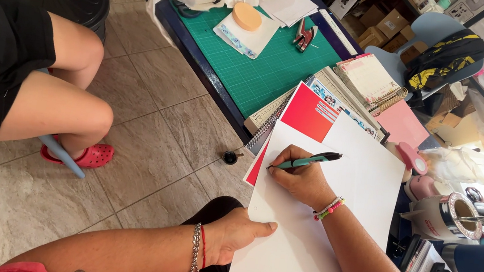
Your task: Sorting and inspecting printed sheets on a work table
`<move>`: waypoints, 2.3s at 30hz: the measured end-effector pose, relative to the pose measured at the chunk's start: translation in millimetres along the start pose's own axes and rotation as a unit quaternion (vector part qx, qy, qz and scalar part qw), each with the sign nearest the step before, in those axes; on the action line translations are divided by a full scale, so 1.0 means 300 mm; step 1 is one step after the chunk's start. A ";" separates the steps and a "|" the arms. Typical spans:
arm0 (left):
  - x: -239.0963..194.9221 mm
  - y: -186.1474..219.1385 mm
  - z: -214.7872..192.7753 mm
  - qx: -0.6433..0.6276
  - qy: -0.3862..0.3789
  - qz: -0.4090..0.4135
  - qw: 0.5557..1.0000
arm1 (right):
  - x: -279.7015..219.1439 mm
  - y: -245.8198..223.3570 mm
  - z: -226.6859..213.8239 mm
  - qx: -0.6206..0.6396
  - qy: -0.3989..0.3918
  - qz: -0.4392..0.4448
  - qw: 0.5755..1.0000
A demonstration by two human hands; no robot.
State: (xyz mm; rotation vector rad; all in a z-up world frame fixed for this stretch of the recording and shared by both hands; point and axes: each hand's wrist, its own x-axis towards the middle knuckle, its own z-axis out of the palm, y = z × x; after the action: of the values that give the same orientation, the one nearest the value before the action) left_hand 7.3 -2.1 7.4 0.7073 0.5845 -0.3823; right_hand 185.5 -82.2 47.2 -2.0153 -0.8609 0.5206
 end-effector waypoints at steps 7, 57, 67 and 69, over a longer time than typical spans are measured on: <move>-0.003 -0.008 0.003 0.007 -0.001 0.014 1.000 | -0.101 -0.010 -0.014 0.073 -0.029 -0.030 0.996; -0.200 0.099 -0.044 0.075 -0.011 0.035 0.996 | -0.556 -0.066 -0.332 0.176 0.282 -0.104 0.937; -0.067 0.281 0.181 0.213 -0.087 0.209 0.951 | -0.660 0.029 -0.290 0.051 0.351 0.161 0.921; 0.065 0.277 0.246 0.252 -0.065 0.245 0.934 | -0.639 0.024 -0.318 0.098 0.392 0.148 0.903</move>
State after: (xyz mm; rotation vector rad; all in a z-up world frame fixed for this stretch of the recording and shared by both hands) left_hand 92.3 1.9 81.6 1.2775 0.1623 -0.1035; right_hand 119.3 -278.9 100.6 -1.9231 -0.0075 -0.0719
